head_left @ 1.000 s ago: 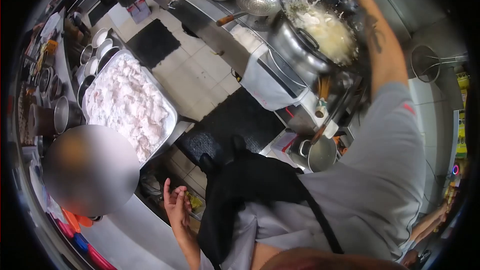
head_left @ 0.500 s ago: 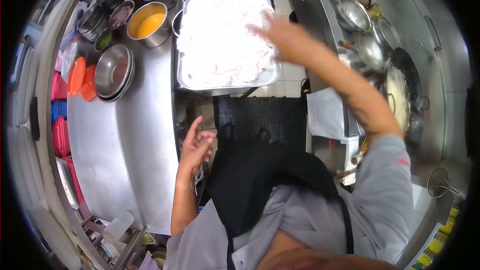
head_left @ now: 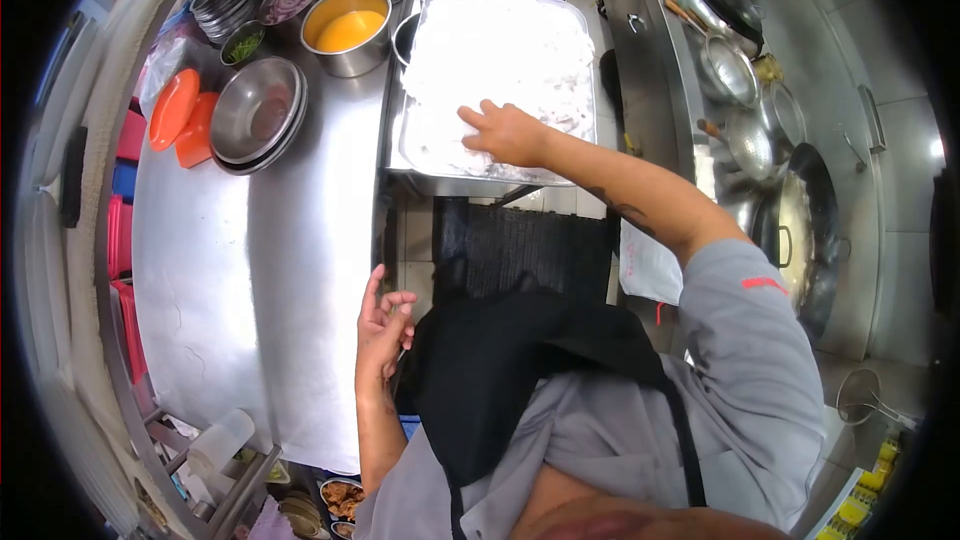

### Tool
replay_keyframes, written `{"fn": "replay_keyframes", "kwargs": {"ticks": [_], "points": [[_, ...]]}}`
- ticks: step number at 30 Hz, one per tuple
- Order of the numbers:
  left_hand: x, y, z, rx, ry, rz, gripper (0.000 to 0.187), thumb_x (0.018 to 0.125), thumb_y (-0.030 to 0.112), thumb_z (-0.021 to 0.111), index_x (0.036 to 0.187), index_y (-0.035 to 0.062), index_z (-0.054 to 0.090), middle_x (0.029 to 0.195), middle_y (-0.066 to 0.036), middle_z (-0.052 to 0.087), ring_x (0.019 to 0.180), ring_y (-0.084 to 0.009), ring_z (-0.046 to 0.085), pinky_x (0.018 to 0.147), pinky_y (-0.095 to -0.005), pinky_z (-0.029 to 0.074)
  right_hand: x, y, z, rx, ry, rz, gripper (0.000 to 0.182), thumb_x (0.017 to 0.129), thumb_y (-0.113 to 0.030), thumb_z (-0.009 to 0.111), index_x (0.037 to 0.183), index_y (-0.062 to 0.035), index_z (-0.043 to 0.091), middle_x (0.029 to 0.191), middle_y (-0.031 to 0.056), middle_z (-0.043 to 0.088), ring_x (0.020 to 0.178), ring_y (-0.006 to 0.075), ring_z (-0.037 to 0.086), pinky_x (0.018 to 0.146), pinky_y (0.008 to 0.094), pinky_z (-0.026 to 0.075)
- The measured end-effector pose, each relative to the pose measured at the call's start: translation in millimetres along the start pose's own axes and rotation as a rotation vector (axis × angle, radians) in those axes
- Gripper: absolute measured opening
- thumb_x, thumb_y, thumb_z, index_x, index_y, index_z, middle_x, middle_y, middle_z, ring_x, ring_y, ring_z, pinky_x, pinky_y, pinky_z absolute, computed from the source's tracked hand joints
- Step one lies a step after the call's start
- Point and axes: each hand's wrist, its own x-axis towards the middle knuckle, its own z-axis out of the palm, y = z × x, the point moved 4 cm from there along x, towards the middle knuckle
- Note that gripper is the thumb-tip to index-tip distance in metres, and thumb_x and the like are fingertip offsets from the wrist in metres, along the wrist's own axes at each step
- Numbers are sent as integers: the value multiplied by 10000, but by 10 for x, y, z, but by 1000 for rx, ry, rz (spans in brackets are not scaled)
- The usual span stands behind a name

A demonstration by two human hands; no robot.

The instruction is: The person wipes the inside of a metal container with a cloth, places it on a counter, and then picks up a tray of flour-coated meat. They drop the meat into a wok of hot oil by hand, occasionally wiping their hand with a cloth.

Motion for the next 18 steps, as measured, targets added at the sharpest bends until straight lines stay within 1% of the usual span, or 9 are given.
{"fn": "replay_keyframes", "kwargs": {"ticks": [3, 6, 7, 10, 11, 14, 15, 18], "points": [[23, 7, 20, 13, -10, 0, 730, 883, -5, 577, 1495, 148, 209, 1023, -103, 595, 533, -57, 485, 398, -160, 386, 0, 121, -71, 163, 46, 91, 376, 737, -116, 695, 1104, -110, 615, 1339, 176, 440, 1085, 348, 518, 819, 400, 520], [0, 4, 45, 29, -17, 4, 736, 882, 0, 582, 1496, 144, 203, 1023, -103, 596, 530, -59, 487, 399, -162, 391, -67, 247, -147, 196, 157, 152, 449, 716, -117, 725, 1144, -103, 592, 1333, 198, 435, 1114, 358, 513, 873, 404, 500], [0, 3, 58, 37, -20, 4, 739, 881, 2, 584, 1497, 142, 201, 1022, -104, 596, 529, -60, 488, 399, -163, 392, -99, 330, -120, 264, 181, 184, 466, 740, -121, 714, 1184, -104, 571, 1330, 222, 428, 1127, 372, 511, 914, 414, 479], [6, 2, 101, 52, -21, -12, 740, 879, 8, 586, 1497, 133, 199, 1027, -105, 594, 529, -64, 488, 399, -168, 394, -192, 537, -174, 453, 313, 342, 473, 741, -121, 707, 1194, -105, 572, 1331, 230, 420, 1096, 380, 529, 934, 410, 469], [4, -6, 125, 60, -22, -17, 740, 879, 10, 587, 1497, 131, 199, 1028, -107, 593, 531, -65, 489, 399, -169, 394, -252, 600, -217, 440, 450, 363, 490, 735, -121, 709, 1204, -97, 569, 1271, 222, 466, 1065, 367, 549, 935, 387, 462], [5, -26, 197, 75, -40, -23, 738, 880, 13, 586, 1497, 129, 197, 1031, -110, 590, 538, -67, 492, 401, -172, 396, -398, 913, -294, 652, 619, 486, 492, 731, -119, 713, 1199, -75, 569, 1165, 199, 524, 1063, 339, 553, 924, 364, 456], [37, -23, 208, 78, -55, -23, 735, 882, 13, 584, 1497, 130, 198, 1031, -111, 589, 542, -68, 493, 402, -172, 397, -419, 1011, -318, 622, 743, 460, 466, 759, -127, 715, 1186, -17, 565, 1095, 148, 570, 1042, 250, 565, 881, 324, 460], [96, -1, 286, 82, -88, -17, 729, 876, -9, 582, 1490, 119, 210, 1015, -117, 595, 543, -70, 502, 406, -172, 404, -640, 1246, -421, 1063, 874, 525, 445, 791, -135, 712, 1175, 31, 558, 1109, 108, 578, 1020, 162, 553, 857, 283, 459]]}}
